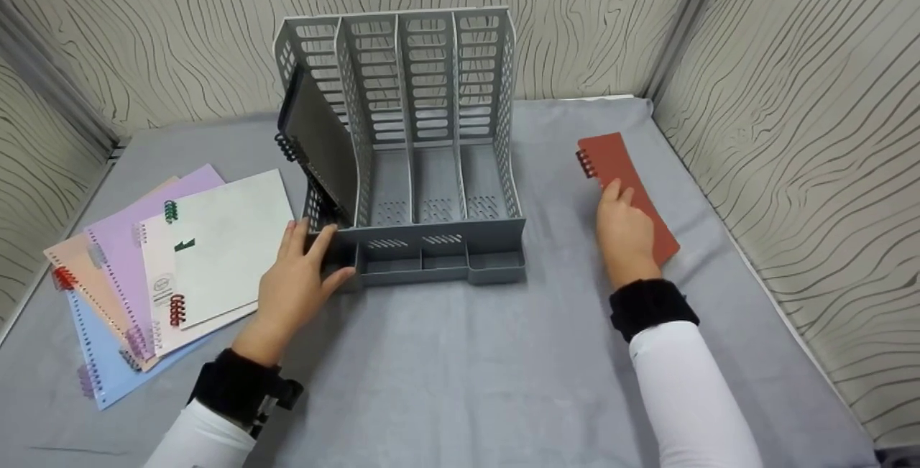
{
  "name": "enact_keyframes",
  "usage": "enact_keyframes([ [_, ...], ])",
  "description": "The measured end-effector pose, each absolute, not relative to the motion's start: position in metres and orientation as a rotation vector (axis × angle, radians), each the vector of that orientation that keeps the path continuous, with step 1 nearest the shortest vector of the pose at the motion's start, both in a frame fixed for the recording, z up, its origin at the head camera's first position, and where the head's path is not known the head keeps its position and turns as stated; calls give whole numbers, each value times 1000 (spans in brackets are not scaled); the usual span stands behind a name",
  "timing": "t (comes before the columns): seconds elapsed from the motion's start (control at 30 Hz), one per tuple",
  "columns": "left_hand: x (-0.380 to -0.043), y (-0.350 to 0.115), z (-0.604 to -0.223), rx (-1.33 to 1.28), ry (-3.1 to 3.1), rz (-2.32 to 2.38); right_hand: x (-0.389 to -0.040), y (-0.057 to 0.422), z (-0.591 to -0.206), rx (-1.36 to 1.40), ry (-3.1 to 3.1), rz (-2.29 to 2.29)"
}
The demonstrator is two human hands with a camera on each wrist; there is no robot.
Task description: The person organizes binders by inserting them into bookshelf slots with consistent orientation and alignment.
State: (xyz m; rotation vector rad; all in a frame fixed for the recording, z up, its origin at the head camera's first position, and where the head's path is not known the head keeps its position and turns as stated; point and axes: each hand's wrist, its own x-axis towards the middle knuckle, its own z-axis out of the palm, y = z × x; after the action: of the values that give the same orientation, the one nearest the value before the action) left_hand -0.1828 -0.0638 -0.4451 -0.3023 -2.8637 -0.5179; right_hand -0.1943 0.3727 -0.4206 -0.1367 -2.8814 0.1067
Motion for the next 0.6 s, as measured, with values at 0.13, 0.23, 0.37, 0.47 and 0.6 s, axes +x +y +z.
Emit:
enact_keyframes([
  [0.13, -183, -64, -444, -300, -2867, -513, -192, 374, -408, -154, -2795, 168],
  [0.23, -183, -64, -445, -302, -2868, -508, -191, 371, -402, -157, -2695, 183],
  [0.37, -183, -64, -445, -302, -2871, -511, -191, 363, -391, -166, -2601, 233],
  [0.47, -183, -64, -444, -302, -2872, -515, -190, 353, -382, -163, -2587, 298],
  [0.6, -182, -64, -445, -307, -2863, -524, -188, 339, -372, -138, -2550, 395],
])
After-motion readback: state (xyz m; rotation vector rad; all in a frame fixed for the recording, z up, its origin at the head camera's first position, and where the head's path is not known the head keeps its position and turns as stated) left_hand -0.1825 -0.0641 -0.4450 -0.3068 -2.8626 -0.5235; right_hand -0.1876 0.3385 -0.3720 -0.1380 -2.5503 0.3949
